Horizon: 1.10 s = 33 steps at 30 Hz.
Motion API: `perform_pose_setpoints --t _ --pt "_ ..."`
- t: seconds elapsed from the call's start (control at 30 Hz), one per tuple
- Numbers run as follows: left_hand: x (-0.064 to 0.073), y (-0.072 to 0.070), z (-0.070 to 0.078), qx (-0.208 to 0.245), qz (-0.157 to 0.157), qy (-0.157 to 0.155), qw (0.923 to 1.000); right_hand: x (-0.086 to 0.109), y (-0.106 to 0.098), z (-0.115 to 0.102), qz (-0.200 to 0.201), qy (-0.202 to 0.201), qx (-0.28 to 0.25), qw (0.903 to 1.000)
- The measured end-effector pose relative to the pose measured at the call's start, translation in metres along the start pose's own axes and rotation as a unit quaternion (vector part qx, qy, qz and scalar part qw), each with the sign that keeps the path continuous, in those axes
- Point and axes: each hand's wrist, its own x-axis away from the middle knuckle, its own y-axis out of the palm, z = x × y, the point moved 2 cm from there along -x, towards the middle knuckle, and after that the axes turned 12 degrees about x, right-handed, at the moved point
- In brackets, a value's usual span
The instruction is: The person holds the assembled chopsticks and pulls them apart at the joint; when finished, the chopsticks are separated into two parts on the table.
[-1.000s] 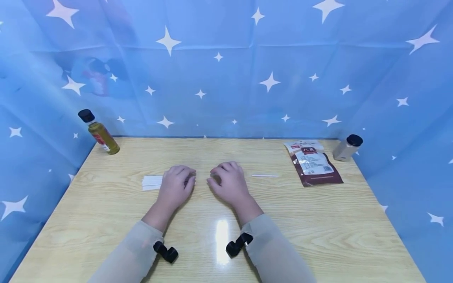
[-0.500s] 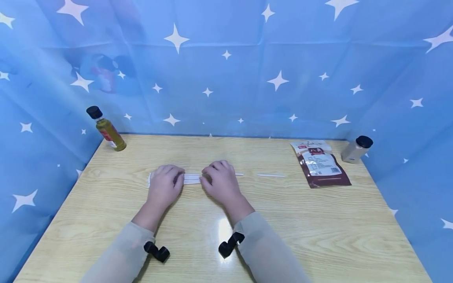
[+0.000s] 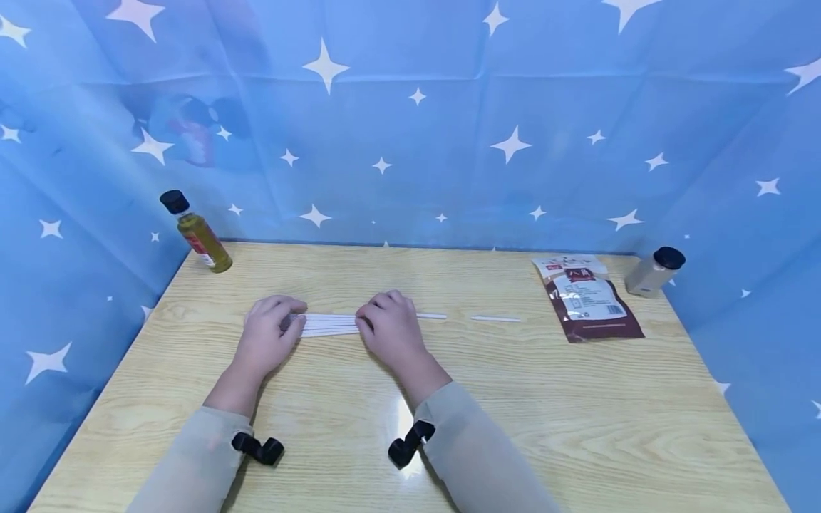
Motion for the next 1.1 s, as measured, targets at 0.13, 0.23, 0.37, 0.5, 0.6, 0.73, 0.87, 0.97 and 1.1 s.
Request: perform_pose_setpoints --t 0.13,0.23,0.37,0.5,0.6,0.73,0.87,0.97,1.1 --pt "-0.002 0.001 -0.002 -0.008 -0.005 0.012 0.9999 -0.001 -0.001 -0.001 -0.005 -0.003 0.006 1.0" --pt "-0.003 0.002 -0.001 -0.015 0.0 0.016 0.9998 -0.001 -0.003 -0.001 -0.005 -0.007 0.015 0.9998" --pt "-0.004 0.003 0.001 -0.017 0.004 0.013 0.9998 -0.002 -0.004 -0.002 -0.005 -0.016 0.032 0.9993" --pt "-0.004 0.003 0.002 -0.016 -0.001 0.002 0.9999 -0.002 -0.004 -0.004 -0.015 -0.018 0.037 0.999" --pt "-0.004 0.002 0.002 -0.017 -0.008 -0.007 0.9998 -0.001 -0.004 -0.006 -0.025 -0.011 0.035 0.999" --pt "-0.002 0.003 0.002 -0.018 -0.015 -0.016 0.9996 0.0 -0.004 -0.009 -0.05 0.003 0.04 0.9979" --pt "-0.003 0.003 0.0 -0.008 -0.019 -0.021 0.9996 -0.001 -0.005 -0.012 -0.083 0.016 0.047 0.9953" --pt "-0.004 0.003 0.0 0.0 -0.025 -0.029 0.9993 -0.002 -0.005 -0.013 -0.101 0.023 0.046 0.9935" --pt "-0.006 0.003 0.0 -0.01 -0.046 -0.037 0.9982 -0.001 -0.006 -0.013 -0.114 0.033 0.033 0.9924"
